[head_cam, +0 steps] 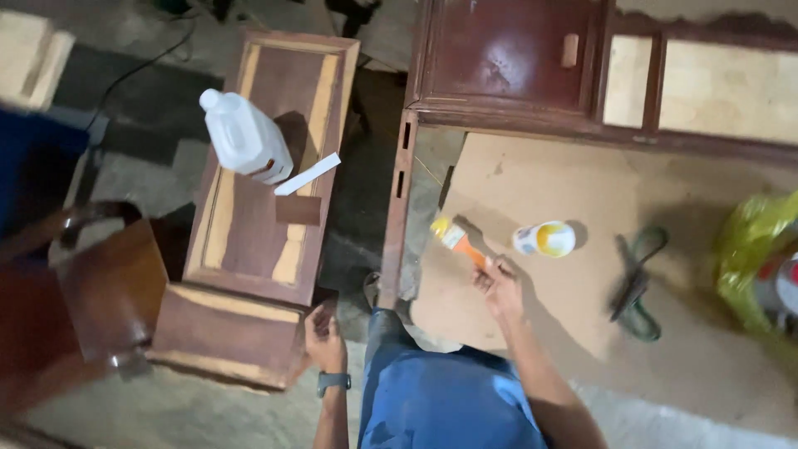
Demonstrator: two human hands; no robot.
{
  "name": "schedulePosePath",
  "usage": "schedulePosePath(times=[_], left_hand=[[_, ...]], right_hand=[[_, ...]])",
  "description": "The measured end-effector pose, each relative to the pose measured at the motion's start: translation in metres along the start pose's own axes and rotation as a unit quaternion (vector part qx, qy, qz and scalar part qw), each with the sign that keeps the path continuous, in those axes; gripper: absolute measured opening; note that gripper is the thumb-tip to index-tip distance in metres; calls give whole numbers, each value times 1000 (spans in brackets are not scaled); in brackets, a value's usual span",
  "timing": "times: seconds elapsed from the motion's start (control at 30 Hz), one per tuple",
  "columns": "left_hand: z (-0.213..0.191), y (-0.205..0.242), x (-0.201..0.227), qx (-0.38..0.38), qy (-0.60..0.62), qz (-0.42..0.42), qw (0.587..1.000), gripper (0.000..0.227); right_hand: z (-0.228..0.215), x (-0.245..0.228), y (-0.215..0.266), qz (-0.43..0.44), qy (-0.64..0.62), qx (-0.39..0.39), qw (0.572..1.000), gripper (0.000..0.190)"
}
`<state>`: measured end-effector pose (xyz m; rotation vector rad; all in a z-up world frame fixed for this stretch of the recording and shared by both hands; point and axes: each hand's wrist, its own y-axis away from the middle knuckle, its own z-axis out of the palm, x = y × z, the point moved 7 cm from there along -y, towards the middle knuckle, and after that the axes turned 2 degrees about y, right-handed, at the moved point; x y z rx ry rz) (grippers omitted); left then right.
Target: Preparing and mixing wood finishing materials by stirring paint in a cup and pouring solvent from a large jug.
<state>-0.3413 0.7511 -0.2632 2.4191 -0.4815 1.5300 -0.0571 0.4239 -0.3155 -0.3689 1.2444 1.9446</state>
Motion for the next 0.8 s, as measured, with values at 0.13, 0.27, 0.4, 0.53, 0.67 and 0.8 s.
schedulePosePath(times=[0.13, 0.27, 0.4, 0.53, 0.67, 0.8], left_hand=[[-42, -76, -59, -47, -31, -70, 996, 32], [-79, -158, -97, -64, -92, -96, 989, 41], [-91, -219, -120, -121, -125, -53, 983, 40], [-82, -247, -149, -145, -73, -41, 986, 31], [-66, -254, -183, -213, -120, -29, 969, 34], [-45, -257, -176, -188, -296, -72, 934, 39]], right_hand=[[19, 3, -21, -2, 97, 103, 990, 29], [25, -3, -18, -18, 104, 173, 979, 34], [27, -11, 3, -42, 114, 306, 944, 31], [49, -22, 16, -139, 70, 305, 940, 35], [33, 3, -4, -150, 13, 315, 937, 36], [14, -1, 17, -127, 307, 334, 882, 32]])
